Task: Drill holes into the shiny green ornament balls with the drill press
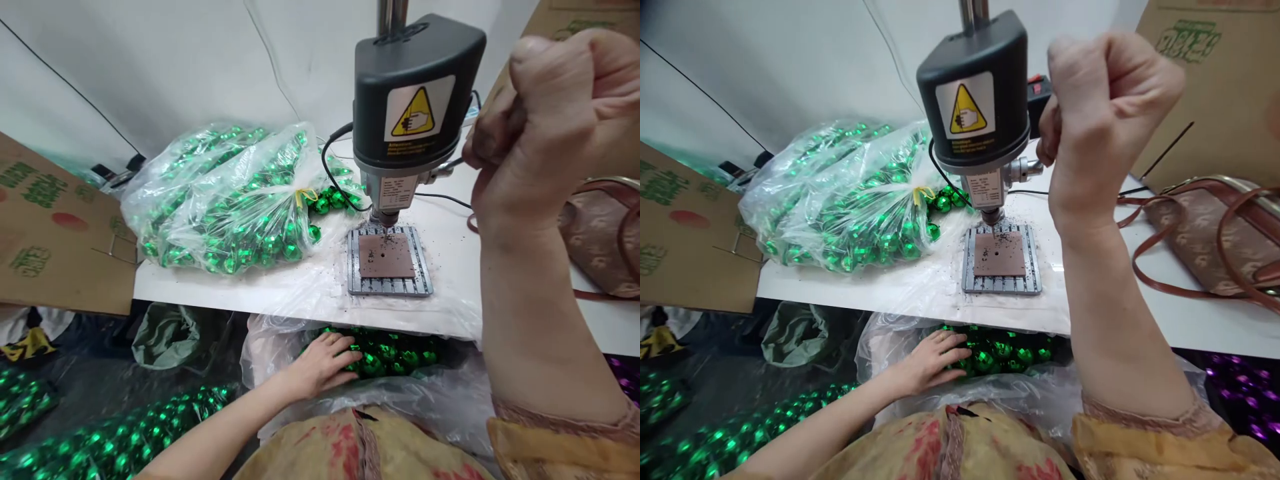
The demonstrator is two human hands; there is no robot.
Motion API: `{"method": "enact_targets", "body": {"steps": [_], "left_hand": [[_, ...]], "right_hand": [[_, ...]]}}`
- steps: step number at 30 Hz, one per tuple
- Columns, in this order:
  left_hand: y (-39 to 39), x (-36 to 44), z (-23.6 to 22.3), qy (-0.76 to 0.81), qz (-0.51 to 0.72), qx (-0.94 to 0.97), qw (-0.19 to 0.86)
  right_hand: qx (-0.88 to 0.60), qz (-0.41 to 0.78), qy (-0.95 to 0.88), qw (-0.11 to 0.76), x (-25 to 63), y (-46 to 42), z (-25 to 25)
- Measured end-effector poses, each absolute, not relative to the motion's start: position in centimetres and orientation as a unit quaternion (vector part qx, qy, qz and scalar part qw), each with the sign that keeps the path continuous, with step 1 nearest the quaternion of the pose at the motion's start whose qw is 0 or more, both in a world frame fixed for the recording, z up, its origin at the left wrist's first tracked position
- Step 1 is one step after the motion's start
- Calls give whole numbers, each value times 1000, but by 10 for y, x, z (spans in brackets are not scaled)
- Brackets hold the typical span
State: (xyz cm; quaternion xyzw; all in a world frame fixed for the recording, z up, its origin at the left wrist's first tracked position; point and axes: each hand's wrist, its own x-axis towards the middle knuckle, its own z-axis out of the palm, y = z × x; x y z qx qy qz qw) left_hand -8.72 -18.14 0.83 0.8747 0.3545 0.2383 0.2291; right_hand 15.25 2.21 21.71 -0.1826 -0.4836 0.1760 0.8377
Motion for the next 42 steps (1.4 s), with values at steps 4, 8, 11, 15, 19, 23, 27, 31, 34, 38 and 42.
{"method": "enact_targets", "body": {"steps": [4, 8, 11, 15, 19, 23, 27, 31, 34, 38, 42], "left_hand": [[-121, -88, 29, 368, 331, 859, 131], [-24, -101, 53, 474, 355, 805, 44], [35, -114, 58, 570, 240, 785, 4], [64, -124, 54, 595, 161, 787, -7], [48, -118, 61, 550, 211, 808, -23], [14, -94, 75, 477, 321, 812, 102], [-7, -65, 67, 410, 351, 759, 364], [1, -51, 47, 406, 391, 667, 487], [13, -49, 39, 409, 384, 657, 504], [19, -47, 36, 408, 385, 661, 498], [18, -43, 37, 437, 357, 695, 446]], "right_hand": [[-169, 171, -471, 849, 152, 23, 215], [-177, 166, -468, 850, 152, 24, 215], [-184, 172, -467, 847, 151, 21, 215], [-184, 177, -465, 848, 152, 20, 216], [-182, 192, -461, 847, 152, 18, 216], [-211, 192, -473, 833, 153, 13, 215], [-206, 181, -479, 834, 154, 14, 214], [-205, 185, -481, 832, 155, 17, 212], [-205, 189, -485, 829, 156, 18, 211], [-204, 190, -489, 827, 157, 16, 211], [-206, 192, -496, 822, 156, 15, 210]]}}
